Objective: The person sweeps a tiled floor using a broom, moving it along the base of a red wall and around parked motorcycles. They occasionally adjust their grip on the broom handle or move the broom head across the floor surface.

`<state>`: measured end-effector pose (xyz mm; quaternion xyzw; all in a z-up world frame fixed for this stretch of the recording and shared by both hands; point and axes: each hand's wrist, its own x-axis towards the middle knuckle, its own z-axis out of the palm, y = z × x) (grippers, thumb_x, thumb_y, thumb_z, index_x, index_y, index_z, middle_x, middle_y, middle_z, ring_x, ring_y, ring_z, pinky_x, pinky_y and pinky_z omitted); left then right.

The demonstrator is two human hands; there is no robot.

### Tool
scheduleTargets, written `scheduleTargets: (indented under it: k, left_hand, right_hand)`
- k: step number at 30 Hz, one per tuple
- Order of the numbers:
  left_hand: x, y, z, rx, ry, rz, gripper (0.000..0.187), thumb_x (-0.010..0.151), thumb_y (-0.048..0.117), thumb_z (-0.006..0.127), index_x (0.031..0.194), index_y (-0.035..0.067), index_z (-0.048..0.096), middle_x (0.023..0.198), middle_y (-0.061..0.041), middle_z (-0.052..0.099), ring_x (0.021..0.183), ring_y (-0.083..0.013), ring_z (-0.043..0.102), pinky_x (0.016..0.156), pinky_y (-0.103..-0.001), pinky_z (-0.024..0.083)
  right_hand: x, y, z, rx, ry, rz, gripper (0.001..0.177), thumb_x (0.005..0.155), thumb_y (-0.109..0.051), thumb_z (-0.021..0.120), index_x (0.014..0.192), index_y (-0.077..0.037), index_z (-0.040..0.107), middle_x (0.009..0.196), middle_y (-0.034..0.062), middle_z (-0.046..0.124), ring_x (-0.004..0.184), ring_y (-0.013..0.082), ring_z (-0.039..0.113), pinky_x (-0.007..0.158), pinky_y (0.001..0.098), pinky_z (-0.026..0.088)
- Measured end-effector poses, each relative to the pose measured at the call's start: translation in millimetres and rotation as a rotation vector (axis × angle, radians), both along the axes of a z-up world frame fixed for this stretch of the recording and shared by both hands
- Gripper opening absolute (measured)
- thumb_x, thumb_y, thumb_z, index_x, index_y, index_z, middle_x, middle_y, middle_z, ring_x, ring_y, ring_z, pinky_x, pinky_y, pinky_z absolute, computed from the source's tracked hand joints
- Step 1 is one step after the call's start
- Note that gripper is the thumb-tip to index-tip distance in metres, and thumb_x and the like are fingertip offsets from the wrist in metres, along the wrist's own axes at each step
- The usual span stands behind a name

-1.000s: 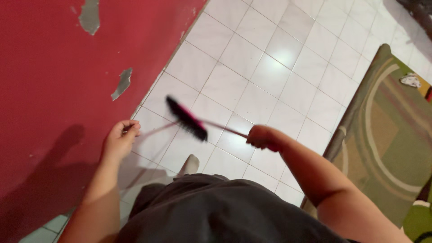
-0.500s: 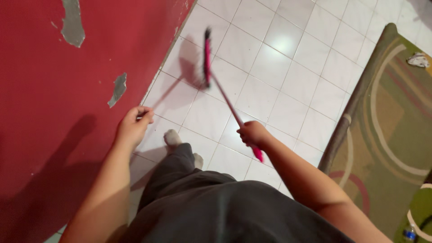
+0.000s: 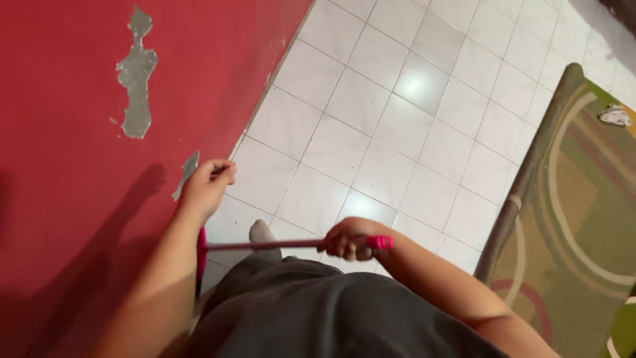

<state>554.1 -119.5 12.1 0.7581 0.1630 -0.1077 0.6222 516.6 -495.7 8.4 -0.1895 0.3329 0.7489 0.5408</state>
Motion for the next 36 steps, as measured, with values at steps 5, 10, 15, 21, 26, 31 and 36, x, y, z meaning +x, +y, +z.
scheduleTargets:
  k: [5, 10, 15, 21, 26, 31, 36]
  left_hand:
    - [13, 22, 17, -0.026, 0.058, 0.041, 0.022, 0.098, 0.022, 0.066, 0.114, 0.008, 0.068, 0.102, -0.001, 0.07, 0.091, -0.0097, 0.067, 0.077, -0.026, 0.05]
    - [9, 33, 11, -0.058, 0.118, 0.053, 0.023, 0.098, 0.022, 0.066, 0.116, 0.009, 0.067, 0.101, -0.002, 0.068, 0.092, -0.0105, 0.065, 0.075, -0.026, 0.049]
    - [11, 39, -4, -0.06, 0.162, 0.048, 0.024, 0.1, 0.023, 0.065, 0.118, 0.009, 0.069, 0.098, -0.005, 0.069, 0.088, -0.0128, 0.061, 0.076, -0.027, 0.049]
    - [34, 20, -11, -0.024, 0.157, 0.001, 0.022, 0.098, 0.022, 0.066, 0.113, 0.007, 0.068, 0.099, 0.0, 0.069, 0.091, -0.0109, 0.066, 0.077, -0.028, 0.05]
    - [71, -8, -6, -0.048, 0.134, -0.043, 0.024, 0.096, 0.024, 0.066, 0.114, 0.008, 0.069, 0.099, -0.002, 0.071, 0.091, -0.0099, 0.067, 0.077, -0.028, 0.051]
    - [101, -35, 13, -0.014, 0.094, -0.106, 0.024, 0.099, 0.027, 0.067, 0.114, 0.007, 0.068, 0.099, -0.004, 0.071, 0.091, -0.0108, 0.064, 0.081, -0.027, 0.05]
    - [115, -47, 10, 0.015, 0.128, -0.08, 0.024, 0.098, 0.025, 0.067, 0.115, 0.008, 0.067, 0.098, -0.002, 0.07, 0.093, -0.009, 0.063, 0.08, -0.026, 0.049]
  right_hand:
    - [97, -5, -48, 0.114, 0.01, -0.17, 0.015, 0.103, -0.016, 0.051, 0.109, -0.004, 0.059, 0.062, -0.0043, 0.052, 0.048, 0.0069, 0.05, 0.031, 0.0226, 0.036]
    - [147, 24, -49, -0.614, -0.804, -0.238, 0.013, 0.097, -0.007, 0.061, 0.097, 0.006, 0.059, 0.067, 0.0059, 0.055, 0.046, 0.0095, 0.041, 0.037, 0.0242, 0.029]
    - [141, 50, -22, -0.714, -0.907, -0.243, 0.013, 0.092, -0.005, 0.06, 0.096, 0.007, 0.063, 0.067, 0.0083, 0.056, 0.047, 0.0135, 0.046, 0.039, 0.0289, 0.034]
    - [90, 2, 51, -0.623, -0.846, -0.206, 0.028, 0.089, -0.005, 0.056, 0.113, 0.008, 0.062, 0.062, 0.0052, 0.051, 0.043, 0.013, 0.041, 0.039, 0.0285, 0.035]
    - [61, -46, 52, -0.344, -0.579, -0.121, 0.044, 0.09, -0.007, 0.055, 0.13, 0.009, 0.055, 0.061, -0.0024, 0.042, 0.045, 0.0068, 0.035, 0.04, 0.0238, 0.03]
    - [70, -36, 29, -0.39, -0.706, 0.405, 0.027, 0.093, -0.013, 0.066, 0.112, 0.006, 0.066, 0.07, 0.0032, 0.06, 0.052, 0.0106, 0.051, 0.043, 0.0266, 0.04]
    - [124, -39, 21, -0.44, -0.979, 0.853, 0.022, 0.091, -0.018, 0.068, 0.103, -0.001, 0.072, 0.076, 0.0077, 0.066, 0.06, 0.0173, 0.06, 0.05, 0.0352, 0.053]
